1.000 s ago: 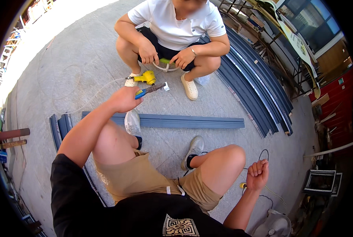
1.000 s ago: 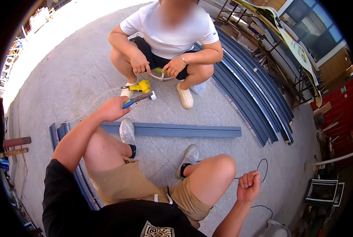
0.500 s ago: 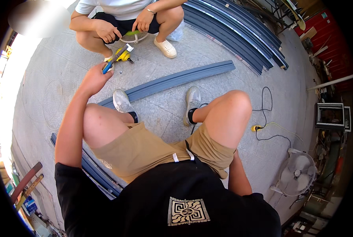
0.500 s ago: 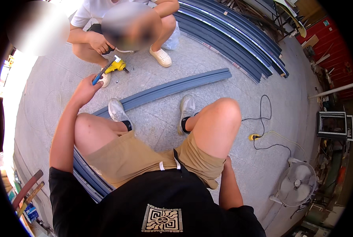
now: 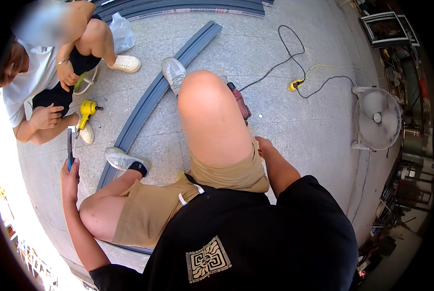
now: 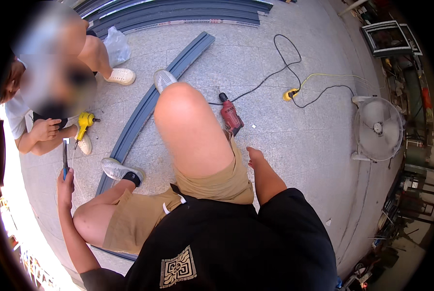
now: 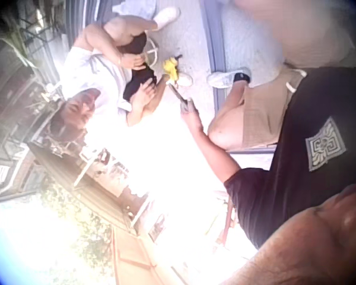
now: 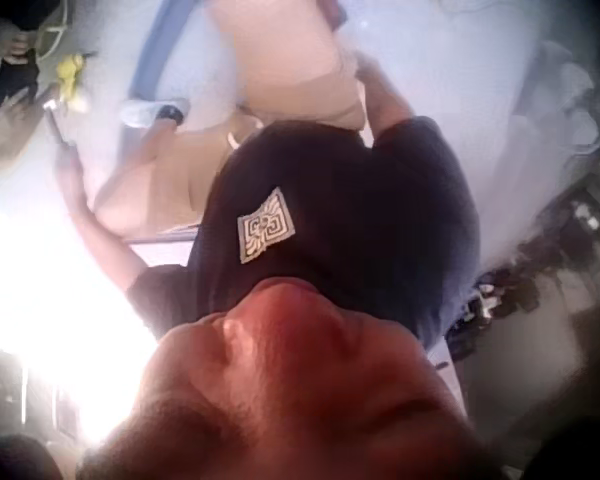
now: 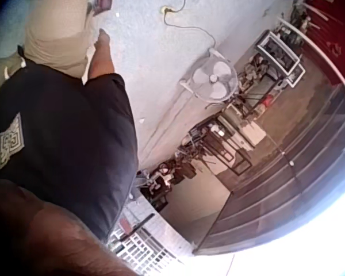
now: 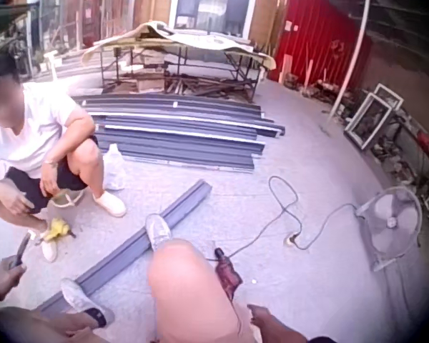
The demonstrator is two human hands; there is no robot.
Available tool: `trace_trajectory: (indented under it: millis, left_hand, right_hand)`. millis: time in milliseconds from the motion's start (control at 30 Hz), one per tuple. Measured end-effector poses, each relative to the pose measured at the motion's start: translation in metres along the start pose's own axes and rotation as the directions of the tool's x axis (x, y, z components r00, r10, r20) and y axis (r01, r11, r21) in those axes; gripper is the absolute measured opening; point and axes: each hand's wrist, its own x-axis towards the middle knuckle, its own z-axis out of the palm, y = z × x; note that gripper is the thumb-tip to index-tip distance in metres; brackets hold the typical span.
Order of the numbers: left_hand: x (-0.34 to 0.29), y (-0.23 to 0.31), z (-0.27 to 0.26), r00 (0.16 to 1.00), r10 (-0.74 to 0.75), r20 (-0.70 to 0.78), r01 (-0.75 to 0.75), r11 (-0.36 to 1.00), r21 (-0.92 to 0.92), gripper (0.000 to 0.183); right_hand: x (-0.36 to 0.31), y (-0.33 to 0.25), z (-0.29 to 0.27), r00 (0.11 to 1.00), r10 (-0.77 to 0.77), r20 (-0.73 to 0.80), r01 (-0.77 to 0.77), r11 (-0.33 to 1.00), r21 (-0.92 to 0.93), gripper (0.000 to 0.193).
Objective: The person holds a metal bracket against a metal profile using pliers and drills into it with a power drill. Afterwards, the person sets down the tools, stands up, and walks toward the metal panels on the ground.
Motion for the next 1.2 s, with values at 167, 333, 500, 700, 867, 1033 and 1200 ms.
trace_trajectory:
  millis: [167,333,500,700,867,1033,1200]
  left_hand:
    - [0.008,0.003,0.005,0.994,-0.102,0.043,0.105,0.993,-0.052,0.021]
    - [-0.002,0.009,0.010,0.990,-0.138,0.009,0.137,0.989,0.054,0.028]
    - [0.008,0.014,0.018,0.984,-0.116,0.135,0.102,0.989,0.108,0.040]
    - [-0.001,0.011,0.006,0.980,-0.132,0.148,0.108,0.981,0.162,0.036]
    - [-0.002,0.029,0.005,0.967,-0.160,0.196,0.141,0.984,0.108,0.032]
    - [0.019,0.015,0.001,0.984,-0.032,0.177,-0.013,0.969,0.245,0.036]
    - [0.035,-0.008,-0.019,0.965,0.141,0.221,-0.218,0.901,0.375,0.049]
  right_hand:
    - [-0.004,0.000,0.048,0.997,0.071,0.020,-0.073,0.959,0.274,0.073]
    - [0.002,-0.027,0.108,0.996,0.012,0.086,-0.056,0.842,0.537,0.072]
    - [0.012,-0.045,0.106,0.989,-0.041,0.143,-0.071,0.713,0.697,0.070]
    - [-0.006,-0.101,0.112,0.959,-0.157,0.234,-0.065,0.683,0.727,0.068]
    - [-0.043,-0.155,0.107,0.876,-0.351,0.331,-0.026,0.652,0.758,0.067]
    - [-0.109,-0.193,0.101,0.655,-0.595,0.467,-0.006,0.614,0.789,0.065]
    - [-0.226,-0.248,0.068,0.229,-0.781,0.581,0.020,0.600,0.799,0.064]
